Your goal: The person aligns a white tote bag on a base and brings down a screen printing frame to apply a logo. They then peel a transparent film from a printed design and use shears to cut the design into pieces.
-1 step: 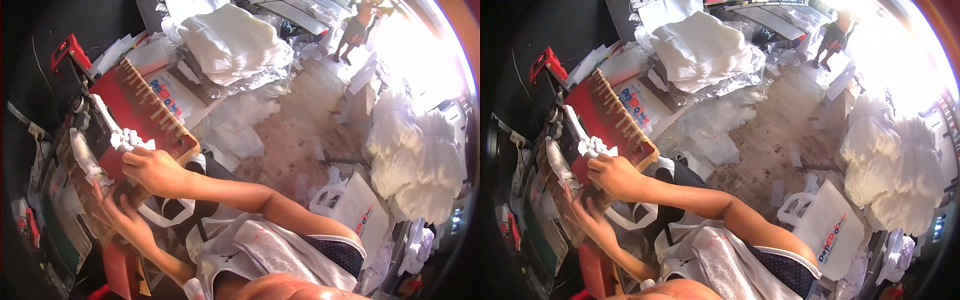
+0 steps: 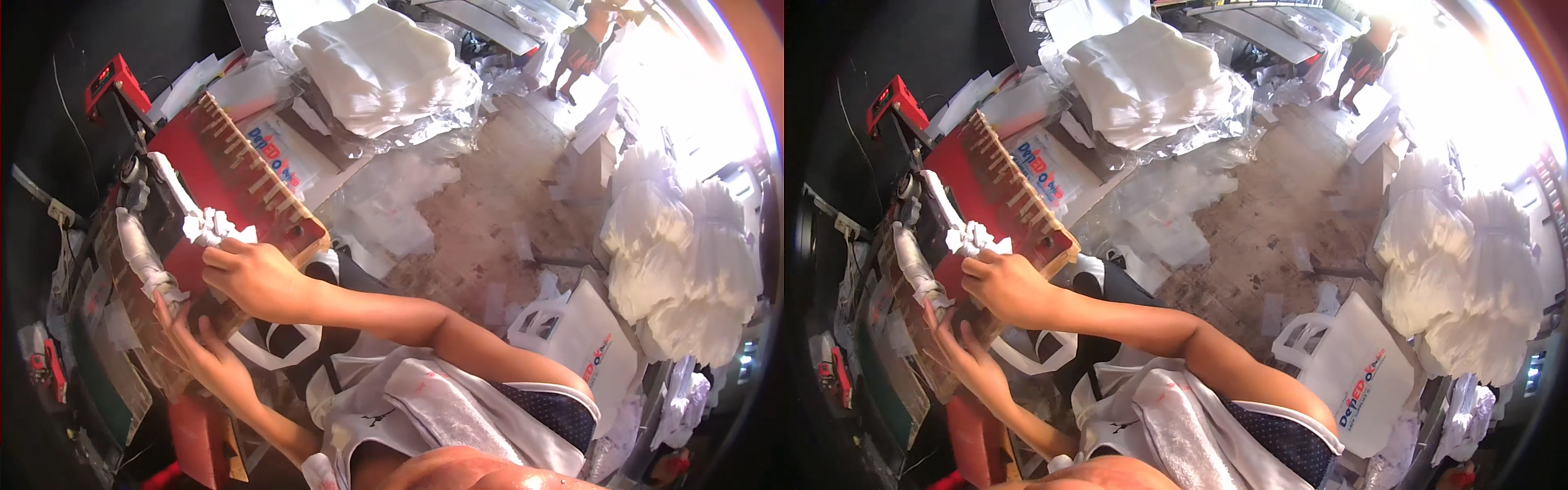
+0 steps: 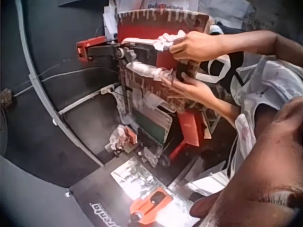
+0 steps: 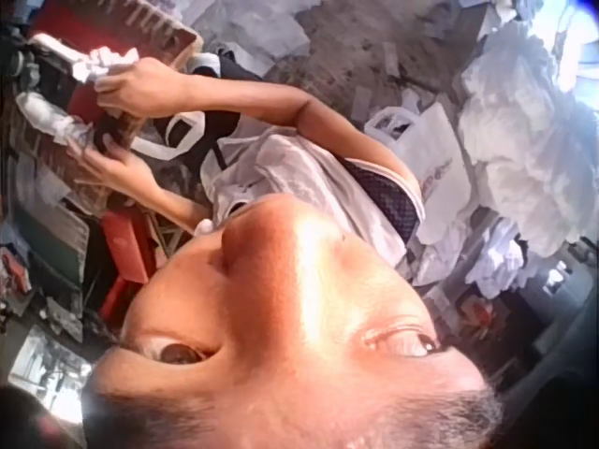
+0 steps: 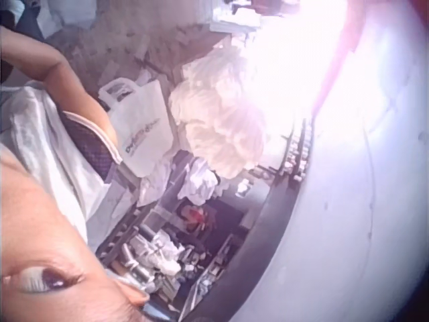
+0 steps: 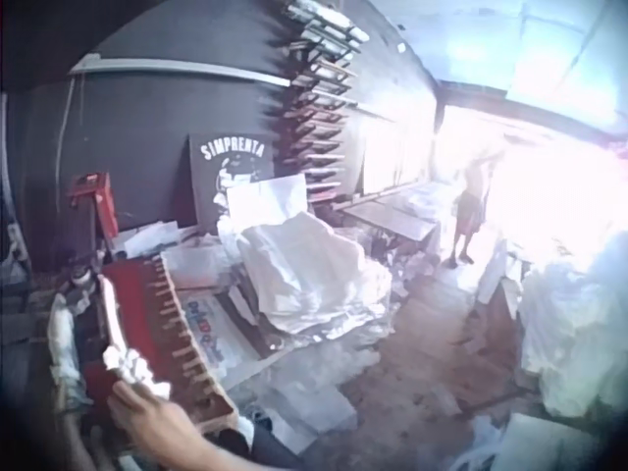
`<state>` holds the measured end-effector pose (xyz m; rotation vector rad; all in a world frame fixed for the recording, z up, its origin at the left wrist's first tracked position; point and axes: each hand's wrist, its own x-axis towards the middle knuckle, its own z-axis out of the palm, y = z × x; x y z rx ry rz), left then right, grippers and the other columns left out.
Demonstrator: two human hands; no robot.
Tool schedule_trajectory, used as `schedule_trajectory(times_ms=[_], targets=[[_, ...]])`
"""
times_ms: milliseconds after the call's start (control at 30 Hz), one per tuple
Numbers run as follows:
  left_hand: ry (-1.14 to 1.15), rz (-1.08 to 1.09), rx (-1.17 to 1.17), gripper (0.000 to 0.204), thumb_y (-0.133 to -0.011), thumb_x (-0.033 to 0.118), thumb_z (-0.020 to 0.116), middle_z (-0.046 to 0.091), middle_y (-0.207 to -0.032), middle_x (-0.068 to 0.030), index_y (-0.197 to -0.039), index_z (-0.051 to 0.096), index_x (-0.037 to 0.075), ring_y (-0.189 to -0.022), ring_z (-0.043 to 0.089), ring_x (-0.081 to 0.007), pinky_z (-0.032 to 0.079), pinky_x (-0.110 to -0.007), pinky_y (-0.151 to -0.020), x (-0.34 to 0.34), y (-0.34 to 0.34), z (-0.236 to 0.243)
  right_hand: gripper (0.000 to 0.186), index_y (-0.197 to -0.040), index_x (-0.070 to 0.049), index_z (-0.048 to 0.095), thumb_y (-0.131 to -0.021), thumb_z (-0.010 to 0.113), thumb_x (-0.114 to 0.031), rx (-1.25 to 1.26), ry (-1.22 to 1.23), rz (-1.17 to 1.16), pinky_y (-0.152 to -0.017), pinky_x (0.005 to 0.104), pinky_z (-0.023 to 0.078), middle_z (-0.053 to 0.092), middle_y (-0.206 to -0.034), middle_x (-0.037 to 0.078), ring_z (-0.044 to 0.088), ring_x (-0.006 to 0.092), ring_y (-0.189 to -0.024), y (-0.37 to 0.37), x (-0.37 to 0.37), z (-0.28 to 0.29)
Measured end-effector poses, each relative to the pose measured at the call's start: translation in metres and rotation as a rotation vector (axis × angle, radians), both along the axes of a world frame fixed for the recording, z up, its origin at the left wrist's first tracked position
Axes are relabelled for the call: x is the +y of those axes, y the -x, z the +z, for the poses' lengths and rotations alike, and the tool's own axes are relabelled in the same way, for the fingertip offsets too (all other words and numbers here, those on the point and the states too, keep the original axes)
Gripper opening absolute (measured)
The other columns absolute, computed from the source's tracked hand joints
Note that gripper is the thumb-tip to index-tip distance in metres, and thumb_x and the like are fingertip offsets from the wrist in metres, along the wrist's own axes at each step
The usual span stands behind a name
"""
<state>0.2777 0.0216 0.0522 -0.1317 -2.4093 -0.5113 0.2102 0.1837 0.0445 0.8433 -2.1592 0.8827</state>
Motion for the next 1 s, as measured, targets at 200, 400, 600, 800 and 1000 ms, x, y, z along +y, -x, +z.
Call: schedule_trajectory(times_ms=[200,400,600,800,1000], targets=[[0.01,-0.006,-0.001,0.035,-0.112,0.028,0.047,0.047,-0.163,-0.014,-0.128,0.062,0.001,-0.148,0.045,-0.0378,0.017,-0.065,-0.126,-0.003,-0.002,0.004,0.022,-0.092,-0.007,0.063,-0.075,0.072,-0.018,-0.007,-0.09,-0.134,-0.07,0.0341,0.058,0.054,-0.102,0.004,0.057,0.0222,-0.095,-0.009,-0.014,0.002],[-0.03,0.007,-0.042,0.031,-0.11,0.024,0.05,0.047,-0.163,-0.0138,-0.129,0.061,0.002,-0.146,0.047,-0.0384,0.017,-0.066,-0.126,0.002,-0.001,0.003,0.022,-0.091,-0.008,0.064,-0.074,0.072,-0.02,-0.024,-0.103,-0.139,-0.073,0.0307,0.056,0.054,-0.101,0.003,0.057,0.0212,-0.095,-0.011,-0.008,0.004],[-0.002,0.047,-0.03,0.024,-0.103,0.013,0.057,0.05,-0.159,-0.017,-0.125,0.061,0.002,-0.145,0.048,-0.0414,0.02,-0.068,-0.125,-0.001,-0.005,0.005,0.018,-0.092,-0.01,0.066,-0.077,0.067,-0.02,-0.088,-0.15,-0.095,-0.077,0.0349,0.057,0.057,-0.1,0.005,0.061,0.0252,-0.095,-0.01,-0.013,0.008],[-0.067,0.019,-0.04,0.023,-0.101,0.012,0.061,0.051,-0.159,-0.0135,-0.123,0.062,0.005,-0.145,0.05,-0.0383,0.021,-0.066,-0.125,-0.012,0.001,0.003,0.017,-0.095,-0.008,0.066,-0.079,0.066,-0.01,-0.133,-0.145,-0.077,-0.073,0.0398,0.058,0.059,-0.099,0.006,0.064,0.029,-0.093,-0.009,-0.01,0.016],[-0.12,0.026,-0.018,0.023,-0.095,0.004,0.067,0.05,-0.161,-0.0105,-0.117,0.063,0.003,-0.141,0.055,-0.0325,0.023,-0.065,-0.126,-0.011,-0.003,0.004,0.032,-0.105,-0.003,0.067,-0.076,0.063,0.01,-0.209,-0.116,-0.042,-0.08,0.0449,0.055,0.062,-0.104,0.009,0.065,0.0326,-0.099,-0.014,-0.01,0.024]])
